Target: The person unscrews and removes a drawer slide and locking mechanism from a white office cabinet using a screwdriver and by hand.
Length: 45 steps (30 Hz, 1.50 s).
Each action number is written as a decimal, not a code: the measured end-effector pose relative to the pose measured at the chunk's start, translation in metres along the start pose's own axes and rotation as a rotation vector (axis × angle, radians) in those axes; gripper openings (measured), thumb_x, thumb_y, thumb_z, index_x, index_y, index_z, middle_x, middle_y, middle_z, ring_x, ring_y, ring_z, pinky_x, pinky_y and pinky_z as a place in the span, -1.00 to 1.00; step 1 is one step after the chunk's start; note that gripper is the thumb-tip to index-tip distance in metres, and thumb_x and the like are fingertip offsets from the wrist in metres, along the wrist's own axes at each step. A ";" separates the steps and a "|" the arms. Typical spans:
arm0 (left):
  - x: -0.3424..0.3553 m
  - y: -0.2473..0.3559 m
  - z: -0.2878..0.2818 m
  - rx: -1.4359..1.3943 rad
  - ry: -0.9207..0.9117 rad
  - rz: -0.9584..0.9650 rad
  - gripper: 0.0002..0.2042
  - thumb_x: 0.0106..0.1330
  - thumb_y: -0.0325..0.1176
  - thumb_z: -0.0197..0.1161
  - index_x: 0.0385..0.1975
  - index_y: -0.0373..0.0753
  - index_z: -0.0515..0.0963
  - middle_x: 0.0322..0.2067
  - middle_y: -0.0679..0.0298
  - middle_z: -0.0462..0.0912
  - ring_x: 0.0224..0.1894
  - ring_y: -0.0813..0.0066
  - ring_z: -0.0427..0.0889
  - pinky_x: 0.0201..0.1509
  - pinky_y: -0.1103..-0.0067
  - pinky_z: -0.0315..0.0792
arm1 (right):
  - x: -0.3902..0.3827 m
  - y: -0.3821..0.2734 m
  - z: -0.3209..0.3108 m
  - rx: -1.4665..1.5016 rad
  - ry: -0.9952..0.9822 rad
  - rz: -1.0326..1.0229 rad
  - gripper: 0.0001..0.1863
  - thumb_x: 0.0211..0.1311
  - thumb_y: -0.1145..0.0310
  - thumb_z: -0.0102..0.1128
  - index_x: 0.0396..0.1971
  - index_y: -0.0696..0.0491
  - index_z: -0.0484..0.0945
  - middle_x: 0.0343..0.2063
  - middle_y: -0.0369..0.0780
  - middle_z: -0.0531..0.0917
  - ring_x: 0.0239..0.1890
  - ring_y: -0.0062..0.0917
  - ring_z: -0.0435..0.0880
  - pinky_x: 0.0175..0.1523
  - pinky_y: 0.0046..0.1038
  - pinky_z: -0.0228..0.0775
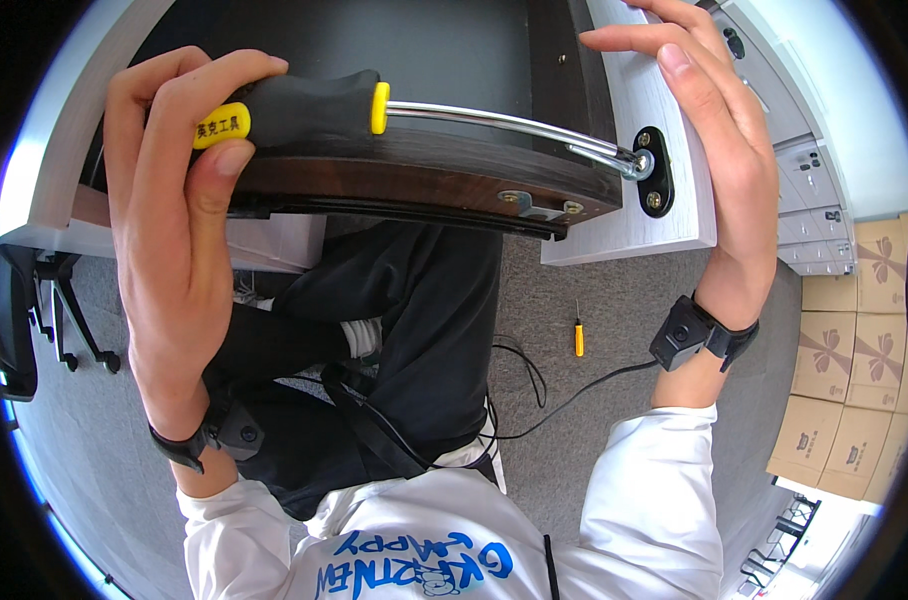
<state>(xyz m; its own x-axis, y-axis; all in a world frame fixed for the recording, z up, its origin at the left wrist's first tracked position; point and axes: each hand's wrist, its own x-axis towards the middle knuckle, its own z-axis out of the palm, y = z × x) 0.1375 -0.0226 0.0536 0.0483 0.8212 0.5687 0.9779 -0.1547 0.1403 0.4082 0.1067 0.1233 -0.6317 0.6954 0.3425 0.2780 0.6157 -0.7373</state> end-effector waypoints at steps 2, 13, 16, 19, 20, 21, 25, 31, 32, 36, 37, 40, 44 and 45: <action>0.000 0.000 0.000 -0.011 0.000 -0.003 -0.69 0.52 -0.33 -0.19 0.13 -0.01 0.45 0.10 0.19 0.34 0.09 0.32 0.44 0.07 0.62 0.43 | 0.000 0.001 0.000 -0.012 -0.004 -0.016 -0.60 0.40 0.27 -0.18 -0.21 0.24 0.62 0.11 -0.09 0.35 0.21 -0.39 0.27 0.34 -0.40 -0.08; 0.000 0.002 0.008 0.001 0.073 0.062 -0.72 0.46 -0.31 -0.06 0.10 -0.04 0.47 0.06 0.15 0.36 0.08 0.26 0.43 0.06 0.60 0.42 | -0.003 0.001 -0.006 -0.020 0.002 0.001 -0.61 0.39 0.28 -0.18 -0.22 0.24 0.61 0.08 -0.09 0.35 0.22 -0.39 0.25 0.34 -0.39 -0.10; -0.002 -0.002 0.007 0.011 0.081 0.056 -0.72 0.45 -0.33 -0.04 0.09 -0.05 0.48 0.07 0.14 0.37 0.08 0.25 0.43 0.08 0.59 0.41 | 0.002 0.011 -0.003 -0.001 -0.026 -0.042 -0.61 0.39 0.29 -0.18 -0.23 0.23 0.61 0.08 -0.10 0.35 0.23 -0.39 0.24 0.34 -0.39 -0.11; 0.002 -0.001 0.003 -0.022 0.070 0.072 -0.72 0.44 -0.36 -0.03 0.08 -0.05 0.49 0.08 0.15 0.39 0.09 0.25 0.44 0.10 0.57 0.41 | 0.005 0.025 -0.008 -0.073 -0.029 -0.051 -0.61 0.39 0.28 -0.19 -0.23 0.23 0.61 0.08 -0.10 0.35 0.24 -0.39 0.24 0.34 -0.39 -0.12; 0.004 0.001 0.001 -0.049 0.056 0.072 -0.72 0.44 -0.37 -0.03 0.08 -0.05 0.50 0.08 0.16 0.40 0.09 0.25 0.45 0.11 0.56 0.41 | 0.005 0.022 -0.009 -0.100 -0.027 -0.049 -0.61 0.39 0.28 -0.19 -0.23 0.23 0.61 0.08 -0.10 0.35 0.24 -0.39 0.24 0.34 -0.39 -0.12; 0.008 0.001 0.000 -0.053 0.059 0.071 -0.72 0.44 -0.37 -0.03 0.08 -0.05 0.50 0.08 0.16 0.40 0.09 0.25 0.45 0.11 0.56 0.41 | 0.001 0.008 -0.007 -0.083 -0.025 -0.042 -0.60 0.40 0.27 -0.20 -0.23 0.22 0.61 0.08 -0.10 0.35 0.23 -0.39 0.24 0.34 -0.38 -0.11; 0.022 0.002 0.001 -0.049 0.040 0.128 -0.73 0.46 -0.35 -0.03 0.07 -0.06 0.50 0.07 0.21 0.45 0.07 0.27 0.49 0.13 0.58 0.40 | -0.003 0.001 -0.009 -0.113 -0.019 -0.010 -0.58 0.40 0.24 -0.21 -0.23 0.22 0.61 0.08 -0.10 0.35 0.22 -0.38 0.25 0.34 -0.36 -0.10; 0.024 0.009 -0.002 -0.130 -0.103 0.004 -0.72 0.49 -0.28 -0.11 0.05 -0.07 0.50 0.06 0.24 0.45 0.04 0.33 0.51 0.12 0.63 0.40 | -0.002 0.002 -0.004 -0.108 -0.036 0.049 -0.60 0.40 0.26 -0.21 -0.25 0.20 0.61 0.05 -0.13 0.39 0.20 -0.40 0.27 0.32 -0.39 -0.05; 0.023 0.010 -0.002 -0.165 -0.139 -0.051 -0.72 0.50 -0.27 -0.12 0.05 -0.07 0.50 0.06 0.25 0.45 0.03 0.35 0.51 0.12 0.64 0.40 | -0.002 0.002 -0.004 -0.114 -0.033 0.065 -0.60 0.40 0.27 -0.21 -0.25 0.19 0.61 0.05 -0.13 0.40 0.19 -0.40 0.27 0.32 -0.39 -0.04; 0.029 0.010 -0.005 -0.165 -0.133 -0.007 -0.72 0.49 -0.24 -0.09 0.05 -0.08 0.50 0.04 0.24 0.45 0.02 0.37 0.52 0.12 0.65 0.40 | -0.003 0.001 -0.004 -0.079 -0.028 0.003 -0.60 0.40 0.29 -0.23 -0.27 0.19 0.61 0.02 -0.14 0.42 0.19 -0.41 0.27 0.32 -0.40 -0.03; 0.031 0.014 -0.005 -0.181 -0.127 0.010 -0.73 0.47 -0.24 -0.04 0.05 -0.08 0.50 0.03 0.22 0.45 0.01 0.36 0.52 0.11 0.64 0.40 | -0.004 0.002 -0.004 -0.092 -0.027 0.005 -0.60 0.40 0.29 -0.23 -0.27 0.19 0.61 0.02 -0.14 0.42 0.18 -0.41 0.27 0.32 -0.40 -0.03; 0.035 0.012 0.001 -0.177 -0.054 0.081 -0.74 0.41 -0.21 0.09 0.02 -0.10 0.50 -0.02 0.21 0.46 -0.01 0.35 0.51 0.08 0.62 0.40 | -0.003 0.000 -0.005 -0.100 -0.020 0.010 -0.60 0.40 0.29 -0.23 -0.28 0.18 0.62 0.02 -0.14 0.42 0.18 -0.41 0.28 0.32 -0.39 -0.03; 0.029 0.005 0.009 -0.186 -0.026 -0.005 -0.71 0.35 -0.16 0.21 -0.01 -0.12 0.50 -0.09 0.21 0.51 -0.06 0.33 0.51 0.03 0.60 0.40 | -0.004 0.001 -0.002 -0.092 -0.012 0.019 -0.61 0.40 0.29 -0.23 -0.28 0.17 0.62 0.01 -0.14 0.43 0.19 -0.40 0.26 0.33 -0.39 -0.05; 0.029 0.004 0.008 -0.196 -0.035 -0.051 -0.70 0.34 -0.15 0.23 -0.02 -0.12 0.49 -0.11 0.22 0.51 -0.07 0.32 0.51 0.02 0.60 0.40 | -0.003 0.000 -0.003 -0.110 -0.014 0.019 -0.60 0.40 0.29 -0.24 -0.28 0.17 0.62 0.00 -0.14 0.43 0.19 -0.41 0.26 0.34 -0.39 -0.07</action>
<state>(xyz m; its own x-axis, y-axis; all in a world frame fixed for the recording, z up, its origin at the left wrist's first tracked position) 0.1445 0.0049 0.0640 0.0105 0.8489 0.5285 0.9213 -0.2137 0.3249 0.4122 0.1053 0.1235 -0.6355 0.7024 0.3207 0.3671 0.6402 -0.6748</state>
